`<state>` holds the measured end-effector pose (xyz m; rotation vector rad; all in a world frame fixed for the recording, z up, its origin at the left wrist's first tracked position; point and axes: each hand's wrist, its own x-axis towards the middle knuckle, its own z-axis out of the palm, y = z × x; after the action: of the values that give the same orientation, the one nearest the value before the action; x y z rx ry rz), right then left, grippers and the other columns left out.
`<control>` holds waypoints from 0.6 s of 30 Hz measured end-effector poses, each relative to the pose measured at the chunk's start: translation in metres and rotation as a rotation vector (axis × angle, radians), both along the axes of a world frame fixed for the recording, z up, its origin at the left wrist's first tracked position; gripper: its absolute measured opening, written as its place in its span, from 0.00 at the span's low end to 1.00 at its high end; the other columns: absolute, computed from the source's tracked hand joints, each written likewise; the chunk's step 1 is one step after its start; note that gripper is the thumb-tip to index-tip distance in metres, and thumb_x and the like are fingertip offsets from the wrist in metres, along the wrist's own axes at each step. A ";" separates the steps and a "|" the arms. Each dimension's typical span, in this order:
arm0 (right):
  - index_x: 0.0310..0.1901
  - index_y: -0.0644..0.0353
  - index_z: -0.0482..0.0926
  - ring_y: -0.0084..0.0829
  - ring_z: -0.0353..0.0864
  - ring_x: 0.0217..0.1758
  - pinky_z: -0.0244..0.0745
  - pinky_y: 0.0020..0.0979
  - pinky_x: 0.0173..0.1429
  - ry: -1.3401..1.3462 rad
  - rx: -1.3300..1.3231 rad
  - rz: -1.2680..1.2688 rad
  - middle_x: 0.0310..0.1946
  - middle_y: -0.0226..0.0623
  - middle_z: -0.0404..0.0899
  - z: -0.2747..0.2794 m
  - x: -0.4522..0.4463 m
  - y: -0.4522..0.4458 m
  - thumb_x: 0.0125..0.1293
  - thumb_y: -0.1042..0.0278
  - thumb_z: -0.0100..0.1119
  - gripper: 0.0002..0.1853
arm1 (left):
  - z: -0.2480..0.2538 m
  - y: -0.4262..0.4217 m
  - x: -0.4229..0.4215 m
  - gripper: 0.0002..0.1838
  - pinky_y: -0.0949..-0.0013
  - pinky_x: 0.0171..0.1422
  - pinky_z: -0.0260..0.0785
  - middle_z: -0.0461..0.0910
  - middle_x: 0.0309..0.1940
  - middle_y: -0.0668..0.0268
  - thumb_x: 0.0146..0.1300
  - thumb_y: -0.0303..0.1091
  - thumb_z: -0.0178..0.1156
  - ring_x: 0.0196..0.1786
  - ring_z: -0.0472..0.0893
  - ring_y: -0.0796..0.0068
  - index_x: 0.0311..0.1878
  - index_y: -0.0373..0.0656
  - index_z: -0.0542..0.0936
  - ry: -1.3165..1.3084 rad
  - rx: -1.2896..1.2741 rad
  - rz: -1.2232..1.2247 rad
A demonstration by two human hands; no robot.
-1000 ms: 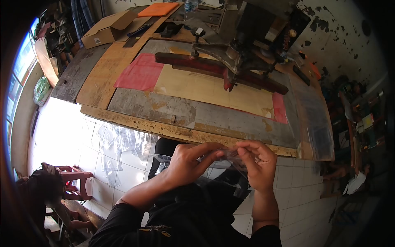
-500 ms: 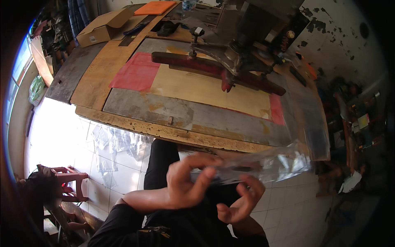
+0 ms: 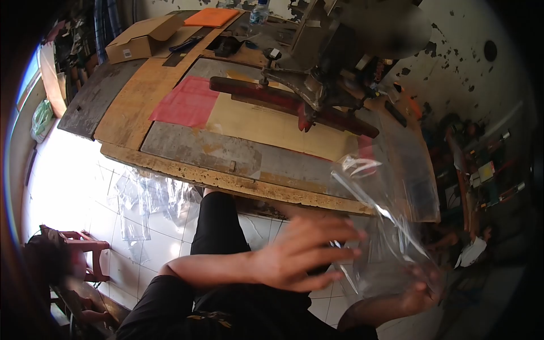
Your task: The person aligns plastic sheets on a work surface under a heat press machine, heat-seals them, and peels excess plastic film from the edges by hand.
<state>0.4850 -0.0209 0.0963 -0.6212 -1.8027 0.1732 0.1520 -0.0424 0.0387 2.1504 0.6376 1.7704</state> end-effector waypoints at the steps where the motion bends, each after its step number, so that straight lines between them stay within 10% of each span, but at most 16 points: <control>1: 0.57 0.66 0.82 0.38 0.88 0.32 0.82 0.35 0.28 -0.040 0.027 0.026 0.37 0.46 0.83 0.007 0.013 -0.001 0.76 0.55 0.68 0.21 | 0.002 0.000 -0.013 0.33 0.45 0.78 0.64 0.73 0.74 0.41 0.73 0.54 0.65 0.74 0.75 0.41 0.70 0.37 0.77 0.017 0.051 0.184; 5: 0.54 0.63 0.82 0.36 0.82 0.28 0.80 0.36 0.31 -0.038 0.104 0.247 0.32 0.43 0.82 0.033 0.013 -0.005 0.76 0.64 0.66 0.13 | 0.030 0.006 -0.053 0.47 0.45 0.82 0.60 0.63 0.80 0.39 0.65 0.58 0.72 0.80 0.67 0.40 0.78 0.37 0.68 -0.013 -0.126 0.365; 9: 0.54 0.61 0.82 0.33 0.79 0.25 0.76 0.32 0.28 0.042 0.193 0.059 0.29 0.40 0.80 0.035 -0.005 -0.005 0.75 0.73 0.62 0.10 | 0.029 0.010 -0.065 0.43 0.53 0.80 0.63 0.77 0.71 0.47 0.67 0.52 0.74 0.76 0.75 0.52 0.76 0.35 0.71 0.070 -0.420 0.144; 15: 0.62 0.56 0.81 0.31 0.76 0.23 0.72 0.31 0.27 -0.200 0.107 0.332 0.30 0.39 0.82 0.047 0.030 0.018 0.71 0.77 0.65 0.19 | -0.004 0.016 -0.088 0.21 0.62 0.61 0.76 0.85 0.41 0.64 0.75 0.48 0.70 0.49 0.85 0.71 0.48 0.36 0.82 0.106 -0.941 -0.503; 18: 0.67 0.54 0.78 0.36 0.84 0.25 0.76 0.33 0.26 -0.226 0.025 0.403 0.33 0.40 0.85 0.039 0.062 0.034 0.74 0.66 0.68 0.22 | -0.011 0.015 -0.092 0.20 0.63 0.59 0.77 0.87 0.42 0.62 0.77 0.47 0.67 0.48 0.86 0.70 0.46 0.35 0.82 0.064 -1.153 -0.990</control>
<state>0.5469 0.0136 0.1351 -0.2592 -2.1328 0.3629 0.0602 -0.0273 0.0272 1.2679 0.3269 0.5306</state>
